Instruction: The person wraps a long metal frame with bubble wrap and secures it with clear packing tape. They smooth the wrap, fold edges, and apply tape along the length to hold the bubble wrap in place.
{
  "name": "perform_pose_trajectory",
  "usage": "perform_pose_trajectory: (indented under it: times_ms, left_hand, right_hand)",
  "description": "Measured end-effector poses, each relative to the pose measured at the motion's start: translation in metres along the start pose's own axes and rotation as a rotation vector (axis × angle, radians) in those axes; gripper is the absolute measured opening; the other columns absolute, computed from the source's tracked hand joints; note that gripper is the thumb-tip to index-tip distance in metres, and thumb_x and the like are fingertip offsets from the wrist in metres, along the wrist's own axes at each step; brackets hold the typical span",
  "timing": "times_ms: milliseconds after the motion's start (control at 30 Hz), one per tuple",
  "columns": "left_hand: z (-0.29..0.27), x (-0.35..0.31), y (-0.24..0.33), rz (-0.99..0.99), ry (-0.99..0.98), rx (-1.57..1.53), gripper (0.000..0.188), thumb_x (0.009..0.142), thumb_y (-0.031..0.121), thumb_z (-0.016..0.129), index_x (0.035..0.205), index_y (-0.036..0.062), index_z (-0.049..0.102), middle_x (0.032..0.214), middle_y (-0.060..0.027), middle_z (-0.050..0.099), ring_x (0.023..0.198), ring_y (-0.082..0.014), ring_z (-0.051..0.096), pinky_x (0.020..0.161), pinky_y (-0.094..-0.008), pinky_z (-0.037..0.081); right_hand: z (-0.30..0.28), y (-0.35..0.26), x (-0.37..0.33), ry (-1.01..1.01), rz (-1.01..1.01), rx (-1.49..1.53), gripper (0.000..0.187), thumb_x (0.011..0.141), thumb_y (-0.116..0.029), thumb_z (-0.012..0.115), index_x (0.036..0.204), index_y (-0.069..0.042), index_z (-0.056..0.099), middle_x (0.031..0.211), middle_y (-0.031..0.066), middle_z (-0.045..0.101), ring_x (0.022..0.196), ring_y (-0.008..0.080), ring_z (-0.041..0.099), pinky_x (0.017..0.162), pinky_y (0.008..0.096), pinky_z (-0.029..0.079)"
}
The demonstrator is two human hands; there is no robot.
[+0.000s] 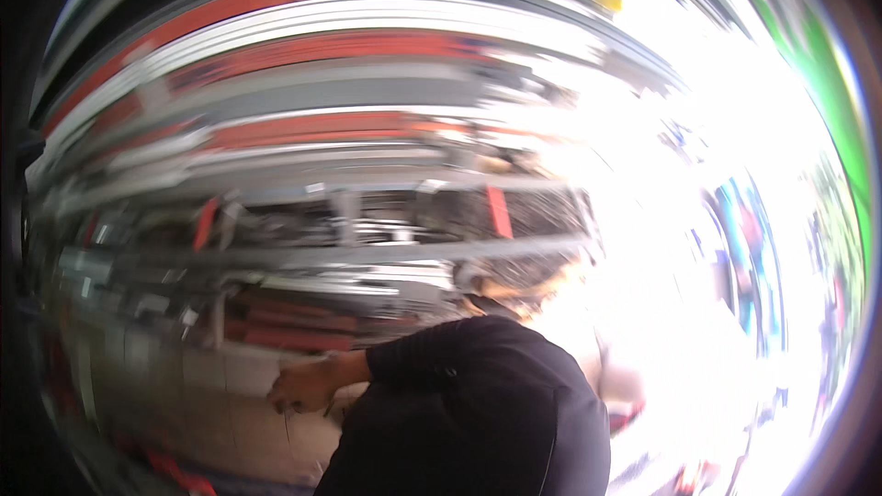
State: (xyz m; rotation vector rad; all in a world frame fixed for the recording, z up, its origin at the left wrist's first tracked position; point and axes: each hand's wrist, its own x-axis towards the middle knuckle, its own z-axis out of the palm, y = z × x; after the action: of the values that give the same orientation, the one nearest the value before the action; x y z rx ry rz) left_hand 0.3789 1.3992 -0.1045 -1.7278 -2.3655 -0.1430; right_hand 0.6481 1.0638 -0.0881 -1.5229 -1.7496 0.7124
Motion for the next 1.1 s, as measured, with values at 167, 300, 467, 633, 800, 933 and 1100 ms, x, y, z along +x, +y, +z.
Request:
perform_pose_trajectory:
  times_ms: [167, 300, 467, 633, 800, 933, 1100]
  left_hand:
    - [-0.039, -0.152, 0.15, 0.655, 0.062, -0.285, 0.119, 0.08, 0.097, 0.074, 0.176, 0.0304, 0.049, 0.185, -0.0194, 0.033, 0.162, -0.0481, 0.043, 0.12, -0.0804, 0.041]
    - [-0.066, -0.272, 0.208, 0.997, -0.007, -0.34, 0.118, 0.081, 0.097, 0.073, 0.176, 0.0309, 0.048, 0.185, -0.0193, 0.032, 0.162, -0.0481, 0.043, 0.121, -0.0802, 0.04]
    - [-0.081, -0.396, 0.241, 1.323, -0.059, -0.38, 0.117, 0.083, 0.096, 0.072, 0.176, 0.0316, 0.047, 0.186, -0.0191, 0.031, 0.163, -0.0481, 0.042, 0.121, -0.0798, 0.04]
    - [-0.089, -0.474, 0.239, 1.512, -0.115, -0.4, 0.115, 0.084, 0.096, 0.071, 0.177, 0.0323, 0.046, 0.186, -0.019, 0.03, 0.163, -0.0481, 0.041, 0.122, -0.0795, 0.04]
    - [-0.091, -0.509, 0.231, 1.575, -0.149, -0.408, 0.114, 0.085, 0.095, 0.069, 0.177, 0.0329, 0.045, 0.187, -0.0188, 0.03, 0.164, -0.0482, 0.04, 0.122, -0.0791, 0.039]
    - [-0.087, -0.514, 0.231, 1.562, -0.142, -0.431, 0.113, 0.086, 0.095, 0.068, 0.178, 0.0335, 0.044, 0.187, -0.0187, 0.029, 0.164, -0.0482, 0.04, 0.122, -0.0788, 0.039]
    - [-0.079, -0.513, 0.228, 1.51, -0.122, -0.454, 0.112, 0.087, 0.095, 0.067, 0.178, 0.0341, 0.043, 0.188, -0.0185, 0.028, 0.165, -0.0482, 0.039, 0.123, -0.0785, 0.039]
  right_hand:
    - [-0.099, -0.003, -0.282, 0.757, 0.343, -0.112, 0.045, 0.095, -0.006, 0.077, 0.139, -0.003, 0.074, 0.137, 0.0203, 0.078, 0.129, 0.0392, 0.074, 0.113, 0.0454, 0.058]
    - [-0.101, -0.047, -0.537, 1.283, 1.142, -0.518, 0.051, 0.091, -0.01, 0.079, 0.142, -0.006, 0.074, 0.137, 0.0237, 0.078, 0.13, 0.0419, 0.073, 0.111, 0.0474, 0.059]
    - [0.04, -0.227, -0.79, 1.85, 1.94, -1.067, 0.03, 0.093, -0.024, 0.084, 0.118, -0.009, 0.082, 0.114, 0.0272, 0.081, 0.11, 0.0486, 0.077, 0.101, 0.0568, 0.061]
    - [0.249, -0.474, -0.854, 2.058, 3.105, -0.687, 0.063, 0.1, -0.046, 0.073, 0.15, -0.008, 0.069, 0.157, 0.0266, 0.066, 0.147, 0.0485, 0.063, 0.117, 0.0582, 0.057]
    - [0.39, -0.585, -0.842, 2.4, 3.234, -0.326, 0.075, 0.103, -0.037, 0.07, 0.167, -0.001, 0.052, 0.179, 0.0265, 0.039, 0.164, 0.0504, 0.043, 0.128, 0.0581, 0.048]
    - [0.446, -0.623, -0.865, 2.373, 3.11, -0.333, 0.066, 0.103, -0.025, 0.067, 0.163, 0.002, 0.056, 0.177, 0.0202, 0.043, 0.159, 0.0456, 0.051, 0.129, 0.0508, 0.05]
    - [0.501, -0.648, -0.915, 2.297, 3.14, -0.299, 0.062, 0.102, -0.023, 0.068, 0.16, -0.001, 0.062, 0.178, 0.0177, 0.044, 0.155, 0.0401, 0.059, 0.121, 0.0483, 0.057]
